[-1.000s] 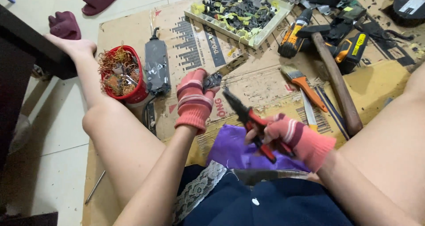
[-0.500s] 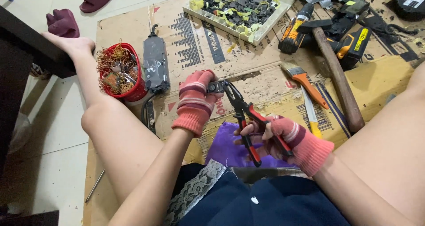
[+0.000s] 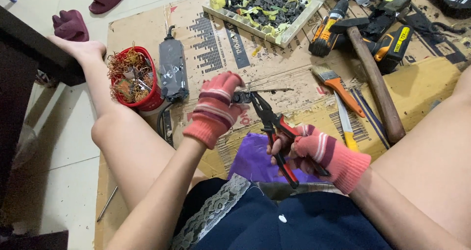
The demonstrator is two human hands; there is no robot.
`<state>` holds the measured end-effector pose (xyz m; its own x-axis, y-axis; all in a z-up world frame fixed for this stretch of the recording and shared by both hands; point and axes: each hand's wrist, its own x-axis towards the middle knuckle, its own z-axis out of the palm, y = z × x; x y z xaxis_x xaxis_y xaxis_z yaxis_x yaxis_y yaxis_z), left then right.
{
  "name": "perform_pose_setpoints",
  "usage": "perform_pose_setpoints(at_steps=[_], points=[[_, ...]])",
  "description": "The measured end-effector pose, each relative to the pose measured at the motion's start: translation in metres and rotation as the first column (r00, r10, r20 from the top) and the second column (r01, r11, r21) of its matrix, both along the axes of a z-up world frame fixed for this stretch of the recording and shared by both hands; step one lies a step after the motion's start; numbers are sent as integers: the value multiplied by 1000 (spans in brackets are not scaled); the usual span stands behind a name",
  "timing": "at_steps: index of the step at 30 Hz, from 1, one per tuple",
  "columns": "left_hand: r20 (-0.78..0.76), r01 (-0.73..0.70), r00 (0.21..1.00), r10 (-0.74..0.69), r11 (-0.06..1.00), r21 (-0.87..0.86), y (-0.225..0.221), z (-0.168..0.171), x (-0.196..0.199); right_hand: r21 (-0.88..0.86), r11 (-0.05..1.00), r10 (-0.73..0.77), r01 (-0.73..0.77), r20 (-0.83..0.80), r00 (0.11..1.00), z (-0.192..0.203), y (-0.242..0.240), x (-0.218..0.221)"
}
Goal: Disassembling electronic components using a brush, pliers, and other hand tools on a cardboard-covered floor.
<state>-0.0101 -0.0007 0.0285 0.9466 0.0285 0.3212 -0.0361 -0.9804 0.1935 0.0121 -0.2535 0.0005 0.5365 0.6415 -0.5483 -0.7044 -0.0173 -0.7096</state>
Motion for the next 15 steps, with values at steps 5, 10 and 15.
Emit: perform_pose_setpoints(at_steps=[5,10,15], points=[[-660,-196,749,-52,935,-296,-21,55,16,-193,969,160,-157,0,987,26,-1,-2],[-658,-128,749,-72,960,-250,-16,45,15,-432,879,294,-201,159,943,30,-5,-4],[-680,-48,731,54,998,27,-18,29,20,-702,688,515,-183,295,805,31,-1,-5]])
